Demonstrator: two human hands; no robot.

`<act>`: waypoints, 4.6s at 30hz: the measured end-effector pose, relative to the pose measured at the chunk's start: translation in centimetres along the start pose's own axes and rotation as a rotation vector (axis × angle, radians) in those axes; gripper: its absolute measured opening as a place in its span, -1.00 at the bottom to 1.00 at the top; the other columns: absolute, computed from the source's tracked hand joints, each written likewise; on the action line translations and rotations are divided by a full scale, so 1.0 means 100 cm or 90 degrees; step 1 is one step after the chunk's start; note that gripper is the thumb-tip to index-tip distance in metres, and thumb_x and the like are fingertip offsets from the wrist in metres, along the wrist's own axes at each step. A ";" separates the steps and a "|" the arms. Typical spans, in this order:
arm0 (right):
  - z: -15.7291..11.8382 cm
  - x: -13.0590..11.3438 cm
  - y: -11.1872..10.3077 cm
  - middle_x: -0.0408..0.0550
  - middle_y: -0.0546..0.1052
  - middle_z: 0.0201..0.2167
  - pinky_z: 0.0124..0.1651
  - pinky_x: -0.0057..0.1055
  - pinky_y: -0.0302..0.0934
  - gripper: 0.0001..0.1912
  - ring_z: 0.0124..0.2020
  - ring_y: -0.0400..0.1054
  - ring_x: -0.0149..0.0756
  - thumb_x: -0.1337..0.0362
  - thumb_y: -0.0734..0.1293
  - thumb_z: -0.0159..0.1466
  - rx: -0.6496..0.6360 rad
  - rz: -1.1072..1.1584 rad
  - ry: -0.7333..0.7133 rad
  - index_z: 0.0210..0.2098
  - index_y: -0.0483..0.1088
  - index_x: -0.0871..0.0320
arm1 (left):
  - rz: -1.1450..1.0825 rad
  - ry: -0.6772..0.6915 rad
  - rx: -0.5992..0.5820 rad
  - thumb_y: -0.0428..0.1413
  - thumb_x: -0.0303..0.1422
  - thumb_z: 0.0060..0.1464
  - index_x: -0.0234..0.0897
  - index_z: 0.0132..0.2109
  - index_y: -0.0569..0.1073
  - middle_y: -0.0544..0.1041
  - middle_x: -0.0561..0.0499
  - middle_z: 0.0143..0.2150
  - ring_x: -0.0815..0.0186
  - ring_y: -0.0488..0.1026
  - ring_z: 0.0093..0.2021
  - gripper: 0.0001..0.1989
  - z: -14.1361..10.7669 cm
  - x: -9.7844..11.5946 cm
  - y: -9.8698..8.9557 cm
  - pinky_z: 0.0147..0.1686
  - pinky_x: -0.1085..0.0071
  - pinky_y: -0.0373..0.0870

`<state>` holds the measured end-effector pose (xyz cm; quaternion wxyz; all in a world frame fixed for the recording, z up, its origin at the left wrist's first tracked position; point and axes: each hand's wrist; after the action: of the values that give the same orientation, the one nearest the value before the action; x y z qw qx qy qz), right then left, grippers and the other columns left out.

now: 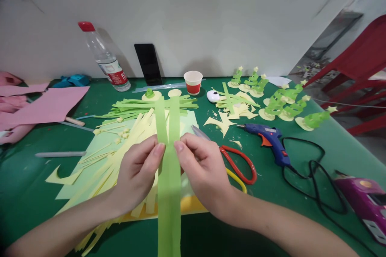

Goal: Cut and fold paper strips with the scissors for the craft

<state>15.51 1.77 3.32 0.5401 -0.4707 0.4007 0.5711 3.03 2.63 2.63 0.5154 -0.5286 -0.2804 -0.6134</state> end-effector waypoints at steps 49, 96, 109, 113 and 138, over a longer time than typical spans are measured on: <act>-0.002 0.012 0.007 -0.29 0.00 -0.73 -0.71 -0.58 -0.09 -0.68 -0.71 -0.08 -0.53 0.33 0.09 0.21 0.062 -0.079 -0.056 -0.64 -0.10 0.10 | 0.005 0.044 0.029 -0.13 -0.47 0.14 -0.24 -0.54 0.07 0.13 0.21 -0.69 0.54 0.11 -0.71 -0.71 0.001 -0.008 0.008 -0.73 0.61 0.07; -0.004 0.011 0.010 -0.28 0.06 -0.70 -0.67 -0.56 -0.10 -0.70 -0.68 -0.06 -0.52 0.39 0.09 0.23 0.091 -0.038 -0.037 -0.62 -0.03 0.13 | -0.001 0.044 0.038 -0.17 -0.41 0.15 -0.22 -0.54 0.05 0.06 0.20 -0.68 0.50 0.03 -0.71 -0.72 0.000 -0.013 0.011 -0.76 0.55 0.01; 0.001 0.006 0.002 -0.28 0.00 -0.68 -0.67 -0.55 -0.17 -0.69 -0.66 -0.12 -0.53 0.39 0.13 0.19 0.044 -0.101 -0.068 -0.64 -0.03 0.14 | 0.026 0.077 0.040 -0.15 -0.42 0.13 -0.21 -0.55 0.03 0.03 0.21 -0.67 0.49 0.01 -0.70 -0.71 0.006 -0.011 0.004 -0.73 0.53 -0.01; 0.001 0.008 0.004 -0.28 -0.01 -0.70 -0.67 -0.54 -0.16 -0.67 -0.67 -0.14 -0.52 0.40 0.11 0.20 0.039 -0.095 -0.068 -0.65 -0.07 0.14 | 0.051 0.076 0.027 -0.16 -0.46 0.13 -0.21 -0.56 -0.01 0.00 0.21 -0.69 0.50 -0.01 -0.71 -0.69 0.003 -0.012 0.007 -0.74 0.52 -0.04; 0.000 0.015 0.006 -0.28 0.00 -0.70 -0.67 -0.55 -0.13 -0.69 -0.68 -0.12 -0.51 0.37 0.10 0.21 0.034 -0.115 -0.044 -0.63 -0.06 0.12 | 0.074 0.037 0.061 -0.16 -0.40 0.13 -0.21 -0.56 -0.03 -0.02 0.21 -0.68 0.49 -0.06 -0.69 -0.69 0.007 -0.013 0.005 -0.72 0.51 -0.05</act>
<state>14.91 2.09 1.82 0.6150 -0.4706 0.3530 0.5251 3.59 3.49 1.54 0.5831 -0.5003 -0.2632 -0.5835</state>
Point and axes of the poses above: each hand's wrist, its own z-axis towards the middle knuckle, its own y-axis out of the palm, x = y × z
